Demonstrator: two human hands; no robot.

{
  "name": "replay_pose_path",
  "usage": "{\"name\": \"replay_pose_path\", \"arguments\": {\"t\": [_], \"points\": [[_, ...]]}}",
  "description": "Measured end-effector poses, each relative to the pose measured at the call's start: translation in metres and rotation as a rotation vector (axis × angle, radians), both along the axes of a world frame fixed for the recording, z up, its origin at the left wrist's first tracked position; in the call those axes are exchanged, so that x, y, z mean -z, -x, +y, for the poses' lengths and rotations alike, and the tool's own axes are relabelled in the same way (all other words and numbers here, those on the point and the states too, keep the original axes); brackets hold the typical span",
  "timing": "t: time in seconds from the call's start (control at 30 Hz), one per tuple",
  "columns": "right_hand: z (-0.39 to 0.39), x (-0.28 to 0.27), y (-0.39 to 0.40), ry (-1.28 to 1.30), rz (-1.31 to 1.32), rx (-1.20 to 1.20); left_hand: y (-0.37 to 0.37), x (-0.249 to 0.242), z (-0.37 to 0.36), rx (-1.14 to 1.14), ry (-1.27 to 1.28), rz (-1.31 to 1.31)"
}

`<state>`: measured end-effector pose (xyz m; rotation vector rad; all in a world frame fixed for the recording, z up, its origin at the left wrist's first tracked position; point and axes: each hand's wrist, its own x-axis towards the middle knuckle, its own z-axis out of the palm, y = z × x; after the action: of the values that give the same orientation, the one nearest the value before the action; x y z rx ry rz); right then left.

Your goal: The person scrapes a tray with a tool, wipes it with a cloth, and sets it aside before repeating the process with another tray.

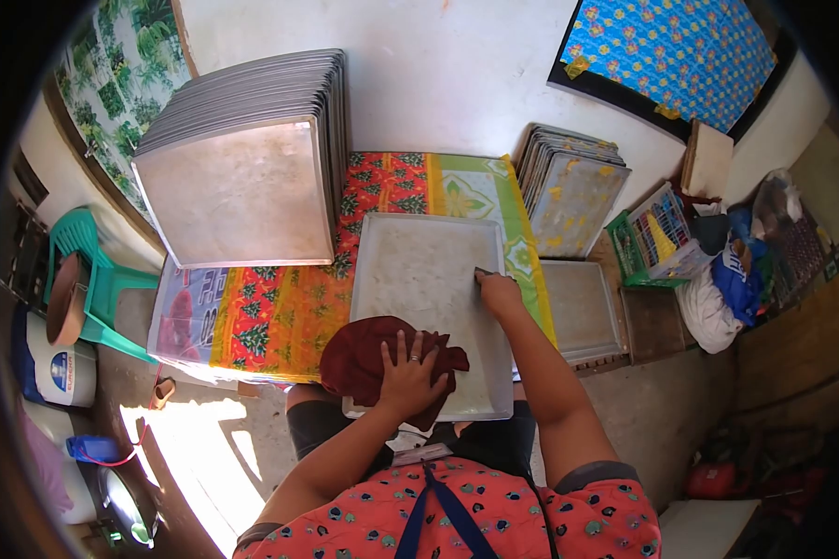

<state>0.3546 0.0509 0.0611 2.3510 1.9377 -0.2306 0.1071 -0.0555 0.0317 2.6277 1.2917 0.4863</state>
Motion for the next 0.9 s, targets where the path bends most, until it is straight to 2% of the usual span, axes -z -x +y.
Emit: {"name": "replay_pose_path", "arguments": {"t": [0.33,0.6,0.73,0.9], "points": [[0.001,0.004,0.000,-0.009,-0.032,-0.011,0.000,0.001,0.000,-0.001,0.002,0.008],[0.019,0.034,-0.005,-0.023,-0.216,0.063,0.000,0.002,0.000,-0.005,0.003,-0.004],[-0.007,0.028,0.015,0.014,-0.139,-0.008,0.000,0.001,0.000,-0.002,0.006,-0.007],[-0.041,0.040,0.031,-0.092,-0.173,-0.112,0.000,-0.002,0.000,-0.004,-0.011,-0.008]]}}
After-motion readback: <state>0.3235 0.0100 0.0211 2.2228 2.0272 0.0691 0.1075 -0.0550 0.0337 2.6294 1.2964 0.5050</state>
